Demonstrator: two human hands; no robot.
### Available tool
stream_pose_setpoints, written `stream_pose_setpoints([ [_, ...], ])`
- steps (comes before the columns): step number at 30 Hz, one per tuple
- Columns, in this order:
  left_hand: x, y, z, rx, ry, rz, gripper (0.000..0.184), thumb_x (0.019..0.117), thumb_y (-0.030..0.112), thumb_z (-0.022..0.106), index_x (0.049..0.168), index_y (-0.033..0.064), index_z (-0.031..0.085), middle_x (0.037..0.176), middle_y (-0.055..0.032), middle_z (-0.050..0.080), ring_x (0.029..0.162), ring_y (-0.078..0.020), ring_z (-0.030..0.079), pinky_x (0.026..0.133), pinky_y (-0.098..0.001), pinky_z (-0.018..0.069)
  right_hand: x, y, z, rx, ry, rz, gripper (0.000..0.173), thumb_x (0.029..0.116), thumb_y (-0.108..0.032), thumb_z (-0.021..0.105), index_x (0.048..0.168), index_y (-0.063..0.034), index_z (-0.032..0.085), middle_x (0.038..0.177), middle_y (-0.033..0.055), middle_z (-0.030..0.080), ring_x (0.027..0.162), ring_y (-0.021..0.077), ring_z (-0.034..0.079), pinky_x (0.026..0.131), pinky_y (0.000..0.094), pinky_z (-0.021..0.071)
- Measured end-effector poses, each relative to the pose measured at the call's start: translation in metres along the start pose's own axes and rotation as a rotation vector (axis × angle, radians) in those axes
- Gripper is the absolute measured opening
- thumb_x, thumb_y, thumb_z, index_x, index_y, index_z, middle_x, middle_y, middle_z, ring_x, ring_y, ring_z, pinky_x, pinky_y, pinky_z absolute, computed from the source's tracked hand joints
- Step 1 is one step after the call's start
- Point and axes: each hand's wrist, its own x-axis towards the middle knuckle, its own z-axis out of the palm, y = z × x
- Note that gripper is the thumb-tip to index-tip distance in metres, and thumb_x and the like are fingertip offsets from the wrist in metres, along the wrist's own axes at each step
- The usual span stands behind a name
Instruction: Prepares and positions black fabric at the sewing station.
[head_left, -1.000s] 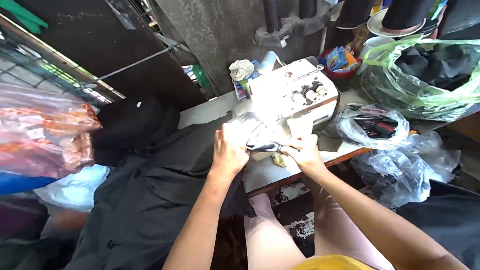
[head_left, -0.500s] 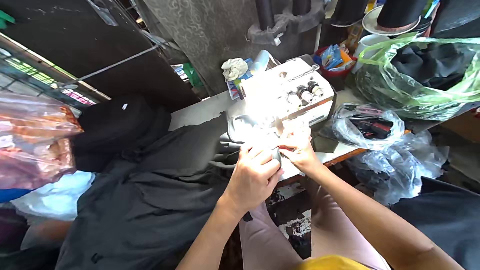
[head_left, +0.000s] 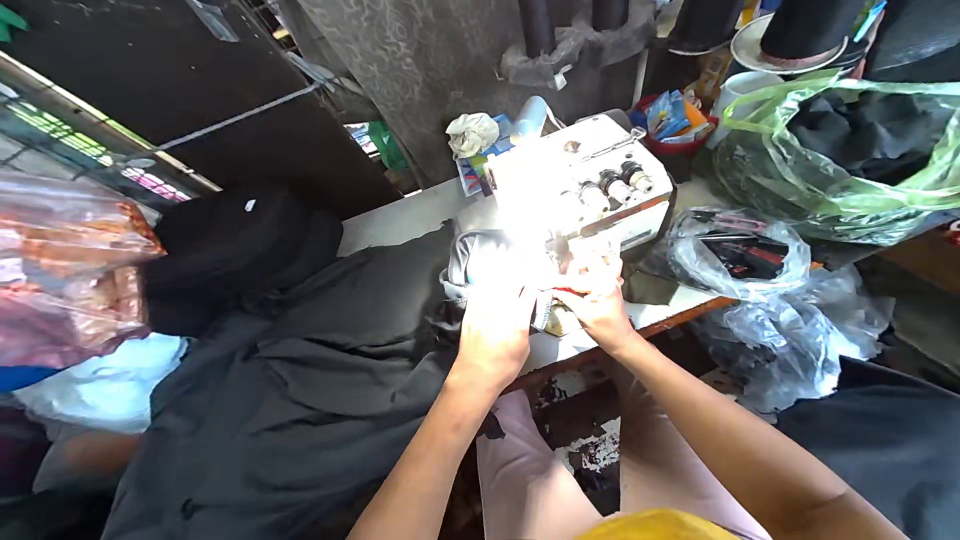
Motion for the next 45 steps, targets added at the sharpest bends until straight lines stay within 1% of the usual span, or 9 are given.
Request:
stream_pose_setpoints([
  [6,0.038,0.005,-0.018,0.054,-0.402,-0.209,0.037,0.0911,0.002,0.063,0.128,0.0047,0.067,0.134,-0.0209,0.062,0.130,-0.0421,0.054,0.102,-0.0626,0.0433,-0.001,-0.021,0.008,-0.214,0.045,-0.009,0.011,0.0870,-0.024,0.074,0.092,-0.0209,0.083,0.109,0.0071,0.066,0.119,0.0369,0.050,0.091,0.0620,0.0358],
  [13,0.055,-0.035,0.012,0.099,-0.348,-0.286,0.042,0.0929,0.010,0.067,0.132,-0.0050,0.062,0.145,-0.0296,0.052,0.136,-0.0494,0.047,0.106,-0.0649,0.0395,-0.039,-0.044,-0.004,-0.283,-0.038,-0.146,0.022,0.0890,-0.024,0.070,0.107,-0.0249,0.082,0.117,0.0105,0.066,0.114,0.0344,0.054,0.091,0.0563,0.0397],
  [16,0.041,0.004,-0.033,0.177,-0.585,-0.509,0.026,0.0964,0.015,0.063,0.118,0.0026,0.070,0.121,-0.0229,0.066,0.115,-0.0433,0.062,0.090,-0.0597,0.0517,-0.044,-0.044,-0.034,-0.246,-0.052,-0.077,0.027,0.0879,-0.021,0.069,0.111,-0.0275,0.081,0.115,0.0055,0.067,0.114,0.0321,0.055,0.091,0.0560,0.0410],
  [20,0.024,0.074,-0.072,-0.112,-0.759,-0.461,0.036,0.1018,0.016,0.052,0.133,0.0013,0.062,0.121,-0.0246,0.067,0.117,-0.0424,0.063,0.094,-0.0599,0.0506,-0.029,-0.039,-0.060,-0.147,0.016,0.075,0.021,0.0893,-0.019,0.068,0.105,-0.0174,0.081,0.111,0.0087,0.065,0.110,0.0319,0.056,0.091,0.0570,0.0445],
  [26,0.033,0.056,-0.014,-0.415,-0.376,-0.039,0.029,0.0930,0.002,0.059,0.119,0.0075,0.072,0.111,-0.0149,0.070,0.108,-0.0336,0.066,0.093,-0.0553,0.0508,-0.003,-0.053,-0.054,0.044,0.073,-0.152,0.031,0.0926,-0.018,0.066,0.121,-0.0096,0.074,0.125,0.0087,0.060,0.120,0.0216,0.054,0.098,0.0385,0.0492],
  [30,-0.003,0.008,-0.065,-0.409,-0.125,0.219,0.023,0.0922,0.011,0.061,0.107,0.0179,0.077,0.107,-0.0014,0.073,0.105,-0.0224,0.065,0.093,-0.0520,0.0473,-0.001,-0.062,-0.059,0.197,-0.387,-0.344,0.049,0.1000,-0.045,0.061,0.129,-0.0057,0.066,0.118,0.0050,0.070,0.112,0.0118,0.063,0.100,0.0391,0.0526],
  [36,-0.048,-0.081,-0.183,0.071,-0.029,0.092,0.053,0.0848,0.070,0.064,0.071,0.0190,0.074,0.067,0.0026,0.061,0.095,-0.0294,0.055,0.091,-0.0527,0.0365,-0.004,-0.059,-0.057,0.180,-0.604,-0.384,0.036,0.0980,-0.039,0.066,0.110,-0.0074,0.077,0.094,0.0013,0.076,0.089,0.0058,0.067,0.089,0.0344,0.0496],
  [41,-0.072,-0.114,-0.204,0.127,-0.025,0.000,0.050,0.0868,0.067,0.062,0.071,0.0223,0.077,0.068,0.0043,0.064,0.101,-0.0319,0.056,0.093,-0.0574,0.0345,-0.005,-0.058,-0.044,0.420,-0.616,-0.220,0.025,0.1025,-0.024,0.060,0.100,-0.0035,0.075,0.090,-0.0075,0.072,0.084,-0.0099,0.062,0.079,0.0121,0.0520],
  [45,-0.060,-0.121,-0.177,-0.226,-0.017,-0.038,0.034,0.0891,0.052,0.066,0.081,0.0208,0.076,0.079,0.0127,0.064,0.106,-0.0150,0.053,0.096,-0.0403,0.0348,-0.021,-0.041,-0.039,0.636,-0.528,-0.010,0.016,0.0998,-0.020,0.063,0.097,-0.0144,0.077,0.098,-0.0133,0.072,0.093,-0.0057,0.064,0.086,0.0183,0.0536],
])
